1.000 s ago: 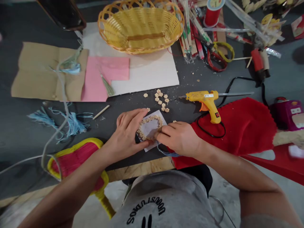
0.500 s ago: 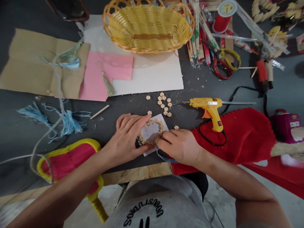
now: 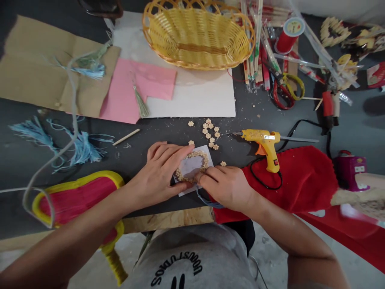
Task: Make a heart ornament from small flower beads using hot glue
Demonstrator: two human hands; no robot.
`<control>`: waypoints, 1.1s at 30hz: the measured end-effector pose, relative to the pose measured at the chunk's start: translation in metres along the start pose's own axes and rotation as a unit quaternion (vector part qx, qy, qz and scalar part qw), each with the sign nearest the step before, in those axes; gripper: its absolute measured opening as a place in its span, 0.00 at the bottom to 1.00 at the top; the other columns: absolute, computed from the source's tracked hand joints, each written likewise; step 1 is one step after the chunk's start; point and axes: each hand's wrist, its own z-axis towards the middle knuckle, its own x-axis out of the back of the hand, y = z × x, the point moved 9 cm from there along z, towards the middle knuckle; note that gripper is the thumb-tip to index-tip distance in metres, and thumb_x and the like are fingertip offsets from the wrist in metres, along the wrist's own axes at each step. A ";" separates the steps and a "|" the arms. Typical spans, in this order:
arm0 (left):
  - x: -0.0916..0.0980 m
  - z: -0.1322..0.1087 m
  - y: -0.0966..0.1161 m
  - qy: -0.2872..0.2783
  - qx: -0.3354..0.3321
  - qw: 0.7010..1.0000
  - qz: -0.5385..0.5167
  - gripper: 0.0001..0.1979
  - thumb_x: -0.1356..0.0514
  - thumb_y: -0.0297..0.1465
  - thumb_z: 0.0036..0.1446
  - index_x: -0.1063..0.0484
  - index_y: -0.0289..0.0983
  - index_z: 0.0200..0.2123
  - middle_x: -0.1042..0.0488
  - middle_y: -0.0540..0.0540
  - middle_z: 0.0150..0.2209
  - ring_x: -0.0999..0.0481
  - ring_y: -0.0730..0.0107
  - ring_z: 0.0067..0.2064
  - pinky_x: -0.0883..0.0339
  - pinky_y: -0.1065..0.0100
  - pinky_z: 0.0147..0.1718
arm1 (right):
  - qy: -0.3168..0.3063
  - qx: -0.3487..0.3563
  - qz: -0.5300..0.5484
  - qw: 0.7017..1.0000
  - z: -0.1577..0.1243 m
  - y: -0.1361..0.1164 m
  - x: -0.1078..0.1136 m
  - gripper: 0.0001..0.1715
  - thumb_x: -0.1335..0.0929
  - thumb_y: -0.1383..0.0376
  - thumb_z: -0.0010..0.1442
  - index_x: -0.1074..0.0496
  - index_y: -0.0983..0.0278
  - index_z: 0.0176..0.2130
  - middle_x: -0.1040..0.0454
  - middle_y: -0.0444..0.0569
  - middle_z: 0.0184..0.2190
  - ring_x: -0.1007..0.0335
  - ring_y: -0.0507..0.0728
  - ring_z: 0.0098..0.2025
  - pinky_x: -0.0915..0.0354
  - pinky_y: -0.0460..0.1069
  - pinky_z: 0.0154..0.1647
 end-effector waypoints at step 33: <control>0.000 0.004 -0.001 -0.012 0.022 1.000 -0.010 0.44 0.32 0.42 0.52 0.46 0.35 0.67 0.31 0.37 0.60 0.34 0.49 0.58 0.50 0.47 0.59 | -0.066 -0.058 0.008 0.996 -0.036 -0.036 0.004 0.12 0.35 0.63 0.66 0.27 0.63 0.32 0.26 0.45 0.28 0.31 0.54 0.30 0.38 0.50 0.30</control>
